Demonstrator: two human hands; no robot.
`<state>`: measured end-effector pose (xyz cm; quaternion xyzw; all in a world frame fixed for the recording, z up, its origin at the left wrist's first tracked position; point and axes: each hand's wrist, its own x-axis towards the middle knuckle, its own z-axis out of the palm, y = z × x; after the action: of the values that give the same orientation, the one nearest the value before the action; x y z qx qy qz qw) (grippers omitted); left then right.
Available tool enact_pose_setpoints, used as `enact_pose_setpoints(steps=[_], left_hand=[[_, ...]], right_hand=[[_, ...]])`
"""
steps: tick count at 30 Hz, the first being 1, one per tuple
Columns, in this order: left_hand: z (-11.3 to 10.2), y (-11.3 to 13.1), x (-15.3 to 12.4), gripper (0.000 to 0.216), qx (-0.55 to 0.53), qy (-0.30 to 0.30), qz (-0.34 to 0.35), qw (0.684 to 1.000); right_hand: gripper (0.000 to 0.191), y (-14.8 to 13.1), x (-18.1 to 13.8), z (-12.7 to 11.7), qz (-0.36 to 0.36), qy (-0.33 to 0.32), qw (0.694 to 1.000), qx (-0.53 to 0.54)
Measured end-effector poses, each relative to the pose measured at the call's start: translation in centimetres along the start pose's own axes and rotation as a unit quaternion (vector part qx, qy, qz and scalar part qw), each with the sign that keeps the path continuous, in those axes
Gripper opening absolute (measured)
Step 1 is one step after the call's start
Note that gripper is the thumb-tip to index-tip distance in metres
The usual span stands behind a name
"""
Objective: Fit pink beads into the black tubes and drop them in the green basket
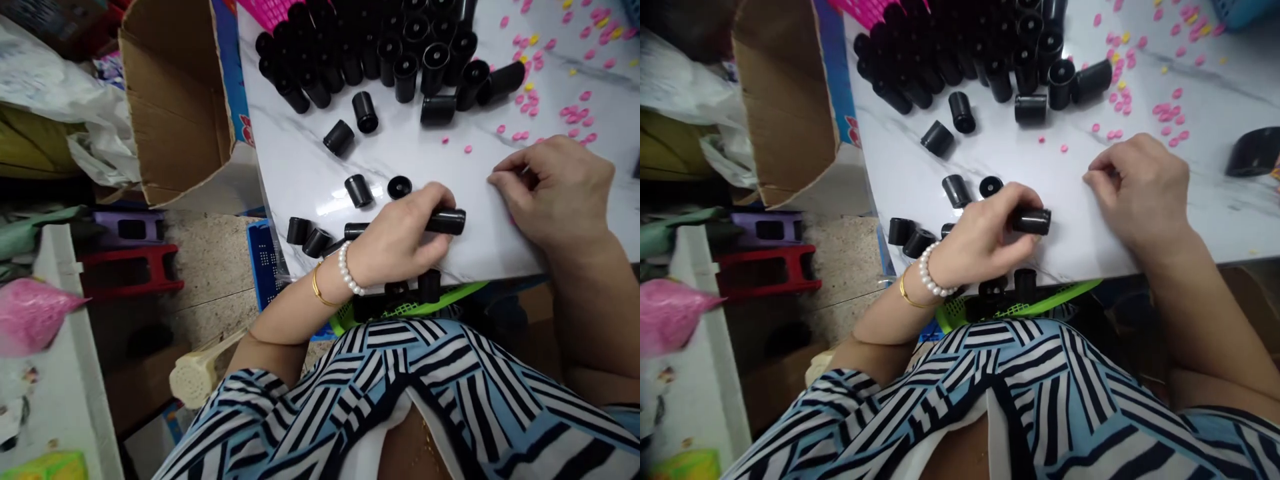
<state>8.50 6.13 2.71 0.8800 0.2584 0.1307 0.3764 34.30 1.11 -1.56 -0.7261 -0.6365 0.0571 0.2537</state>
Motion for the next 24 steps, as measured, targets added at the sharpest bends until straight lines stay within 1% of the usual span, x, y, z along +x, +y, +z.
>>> enact_pose_setpoints(steps=[3,5,6,7,9,10,12,14,16,17,20,22,24], left_hand=[[-0.3,-0.2,0.4,0.024,0.005,0.008,0.005,1.0],[-0.1,-0.4,0.5,0.023,-0.001,0.0,0.021,1.0],[0.0,-0.5,0.5,0.025,-0.007,-0.005,0.032,0.999],[0.1,-0.6,0.5,0.027,-0.014,-0.011,0.044,0.999],[0.4,-0.9,0.4,0.033,-0.022,-0.018,0.067,0.997],[0.5,-1.0,0.4,0.036,-0.026,-0.019,0.075,0.997],[0.6,-1.1,0.3,0.037,-0.038,-0.024,0.077,0.996],[0.7,-1.0,0.3,0.034,-0.047,-0.031,0.063,0.996],[0.9,-0.9,0.4,0.031,-0.037,-0.035,0.049,0.998],[1.0,-0.9,0.5,0.03,-0.027,-0.034,0.048,0.998],[1.3,-0.9,0.6,0.028,-0.006,-0.025,0.046,0.999],[1.4,-1.0,0.7,0.028,-0.006,-0.026,0.035,0.999],[1.4,-1.0,0.6,0.032,-0.012,-0.03,0.03,0.999]], right_hand=[[0.019,0.2,-0.4,-0.2,-0.001,0.029,0.999,0.017],[0.019,-0.3,-0.9,-0.4,0.017,0.086,0.993,0.082],[0.019,-0.9,-1.3,-0.6,0.039,0.121,0.982,0.138],[0.018,-1.7,-1.8,-0.7,0.066,0.149,0.965,0.203],[0.014,-3.5,-3.2,-1.2,0.121,0.172,0.923,0.322],[0.014,-4.4,-4.1,-1.4,0.143,0.163,0.909,0.357],[0.013,-5.8,-5.9,-1.7,0.189,0.127,0.891,0.393],[0.011,-6.5,-7.4,-1.8,0.224,0.084,0.866,0.439],[0.015,-6.7,-8.4,-1.6,0.248,0.058,0.847,0.467],[0.017,-6.7,-8.6,-1.4,0.26,0.052,0.843,0.468],[0.02,-7.0,-8.7,-0.8,0.284,0.024,0.846,0.451],[0.02,-7.3,-8.5,-0.6,0.285,-0.006,0.85,0.444],[0.018,-7.6,-8.4,-0.5,0.281,-0.017,0.858,0.429]])
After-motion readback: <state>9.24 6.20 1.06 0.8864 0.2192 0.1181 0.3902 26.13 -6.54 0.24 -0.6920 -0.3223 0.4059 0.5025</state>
